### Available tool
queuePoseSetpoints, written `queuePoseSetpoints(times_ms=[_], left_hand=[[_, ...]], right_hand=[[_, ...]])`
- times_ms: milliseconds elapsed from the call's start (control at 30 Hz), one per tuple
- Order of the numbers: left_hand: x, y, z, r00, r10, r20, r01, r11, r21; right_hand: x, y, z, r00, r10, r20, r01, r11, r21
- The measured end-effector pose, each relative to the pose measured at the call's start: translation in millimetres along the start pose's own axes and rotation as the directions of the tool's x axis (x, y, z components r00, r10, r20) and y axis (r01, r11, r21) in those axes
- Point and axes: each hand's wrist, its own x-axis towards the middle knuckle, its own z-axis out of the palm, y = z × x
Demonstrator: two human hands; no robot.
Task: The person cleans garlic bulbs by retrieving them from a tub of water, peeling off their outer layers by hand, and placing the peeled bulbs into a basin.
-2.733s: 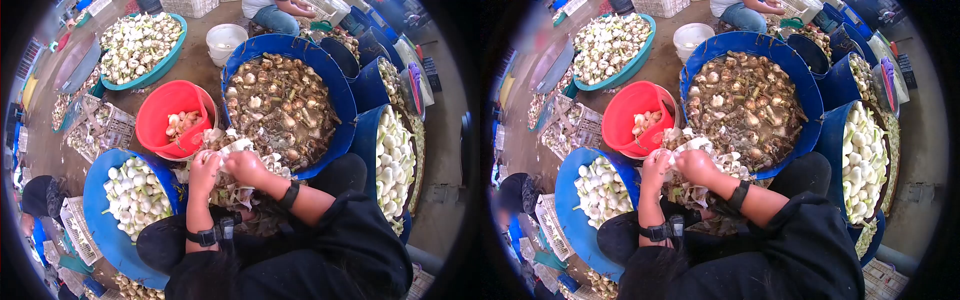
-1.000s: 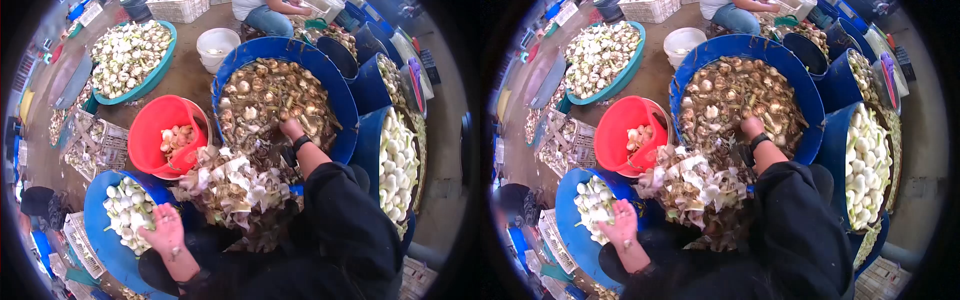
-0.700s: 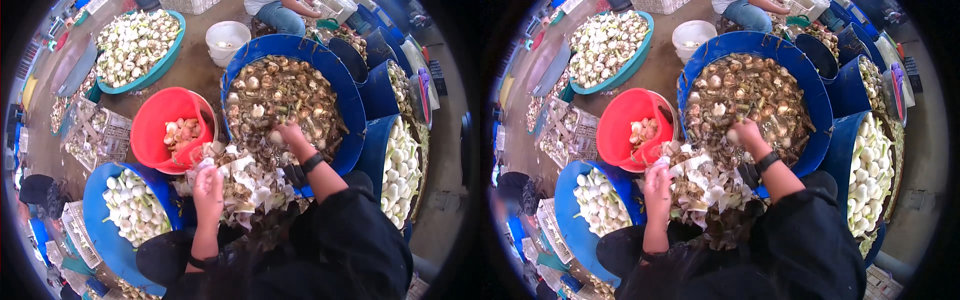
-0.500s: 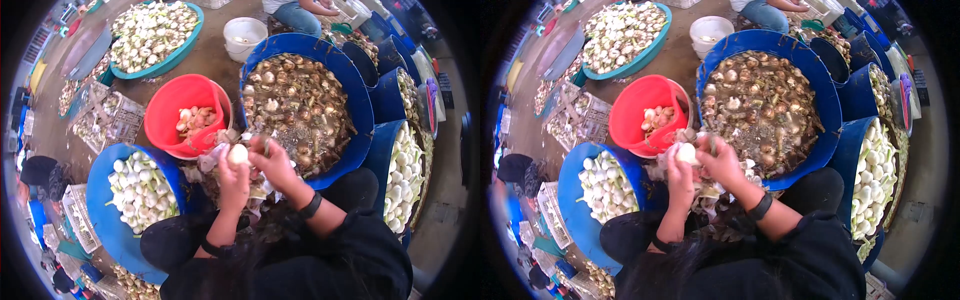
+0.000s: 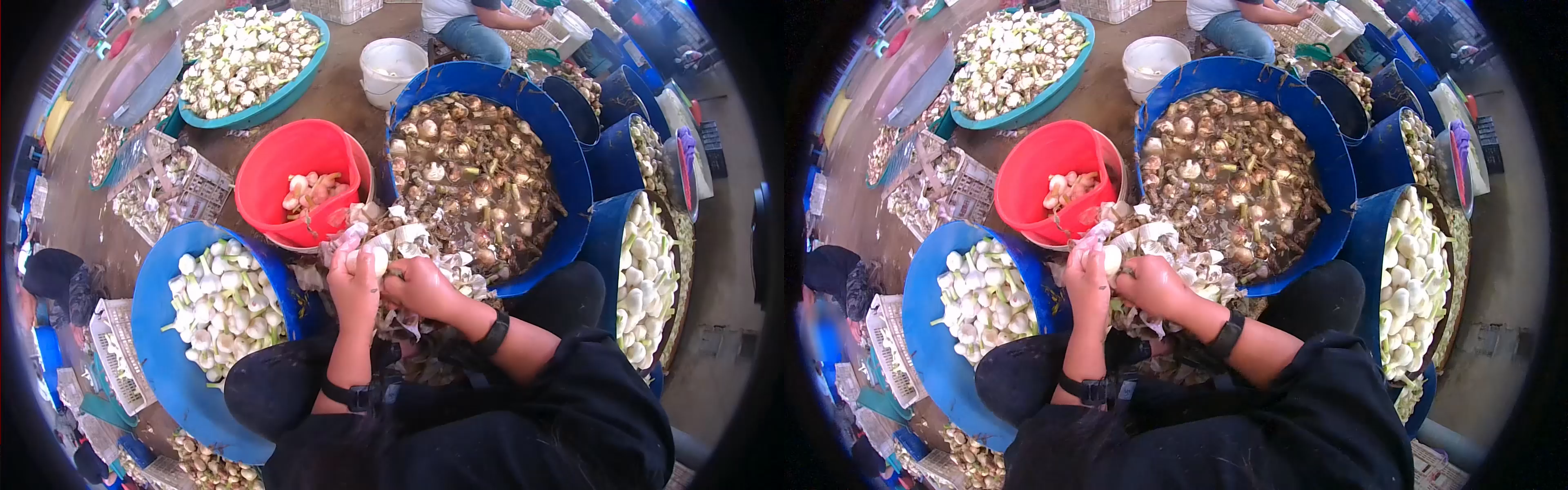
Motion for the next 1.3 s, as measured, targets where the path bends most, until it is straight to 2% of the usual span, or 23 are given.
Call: queuePoseSetpoints(times_ms=[33,67,167,233,267,300,367,400,433,467,500,567,633,667,700,833,900,933,967,1033,1100,1167,1300], left_hand=[[2.0,-2.1,0.5,1.0,-0.002,0.003,0.002,1.0,-0.023],[1.2,-3.9,-0.2,0.986,-0.162,0.047,0.168,0.95,-0.262],[1.7,-8.7,-4.5,0.977,-0.083,0.195,0.163,0.882,-0.443],[7.5,-12.4,-13.0,0.963,-0.064,0.262,0.139,0.95,-0.28],[6.0,-7.3,-11.7,0.934,-0.15,0.324,0.164,0.986,-0.017],[5.6,-4.1,-10.2,0.899,-0.246,0.361,0.162,0.955,0.248],[-0.8,-13.1,-11.5,0.883,-0.252,0.396,0.114,0.933,0.34],[-9.0,4.2,-7.4,0.89,-0.051,0.453,-0.154,0.902,0.403],[-13.6,13.4,-4.9,0.841,0.141,0.523,-0.408,0.799,0.441],[-12.2,9.0,-4.3,0.745,0.341,0.573,-0.63,0.641,0.439],[-10.8,4.0,-4.4,0.745,0.34,0.574,-0.63,0.641,0.439],[-10.5,-8.2,-6.8,0.715,0.424,0.556,-0.681,0.603,0.415],[-7.8,-12.9,-5.7,0.794,0.384,0.472,-0.565,0.752,0.339],[-4.1,-11.0,-6.2,0.951,0.155,0.269,-0.142,0.988,-0.068],[-0.7,-9.2,-7.9,0.963,-0.178,0.201,0.259,0.811,-0.524],[8.2,-7.2,-27.0,0.931,-0.242,0.274,0.363,0.528,-0.768],[10.7,-14.1,-37.5,0.915,-0.321,0.245,0.383,0.497,-0.779],[10.0,-14.8,-38.8,0.92,-0.333,0.208,0.366,0.533,-0.763],[10.9,-14.2,-38.0,0.924,-0.34,0.174,0.35,0.569,-0.745],[5.7,2.3,-22.5,0.934,-0.34,0.108,0.319,0.663,-0.677],[4.5,0.9,-15.1,0.974,-0.21,0.087,0.225,0.825,-0.519],[2.9,-2.8,-11.1,0.964,-0.257,0.075,0.256,0.804,-0.537],[12.1,-36.1,-40.7,0.906,-0.421,0.035,0.333,0.66,-0.674]], right_hand=[[3.9,5.4,-0.8,0.974,0.206,0.095,-0.226,0.929,0.294],[9.7,15.4,-2.6,0.912,0.349,0.214,-0.407,0.716,0.567],[10.5,19.3,-3.8,0.908,0.363,0.209,-0.379,0.502,0.778],[10.3,28.2,-2.8,0.942,0.31,0.125,-0.293,0.583,0.758],[14.0,45.4,-1.3,0.986,0.035,-0.162,0.029,0.925,0.378],[13.4,43.3,-4.2,0.901,-0.339,-0.27,0.305,0.939,-0.161],[11.7,39.6,-17.7,0.938,-0.209,-0.276,0.157,0.968,-0.197],[15.1,36.5,-25.8,0.979,0.105,-0.175,-0.07,0.978,0.194],[17.3,31.4,-33.3,0.935,0.354,0.038,-0.32,0.79,0.522],[17.5,24.6,-40.1,0.891,0.446,0.084,-0.41,0.71,0.572],[17.9,23.8,-40.6,0.891,0.446,0.085,-0.41,0.71,0.573],[17.5,23.3,-38.1,0.949,0.291,0.12,-0.251,0.47,0.846],[9.8,20.2,-37.0,0.953,0.278,0.119,-0.23,0.413,0.881],[1.6,18.5,-34.1,0.983,0.159,0.088,-0.135,0.315,0.939],[-8.2,16.3,-31.5,0.998,0.042,0.042,-0.049,0.2,0.979],[-40.1,17.4,-51.8,0.984,-0.177,-0.023,0.093,0.399,0.912],[-38.8,6.4,-73.8,0.911,-0.346,-0.226,0.343,0.33,0.879],[-39.4,-7.0,-81.8,0.911,-0.328,-0.251,0.377,0.416,0.827],[-37.5,-8.2,-87.2,0.965,-0.164,-0.206,0.262,0.685,0.68],[-24.8,-25.4,-72.9,0.973,-0.229,0.035,0.226,0.971,0.074],[-2.9,-5.2,-36.0,0.76,-0.616,-0.207,0.523,0.769,-0.369],[3.7,-11.2,-19.3,0.842,-0.525,-0.124,0.491,0.842,-0.224],[-7.8,4.0,-5.9,0.63,-0.777,0.025,0.772,0.621,-0.136]])
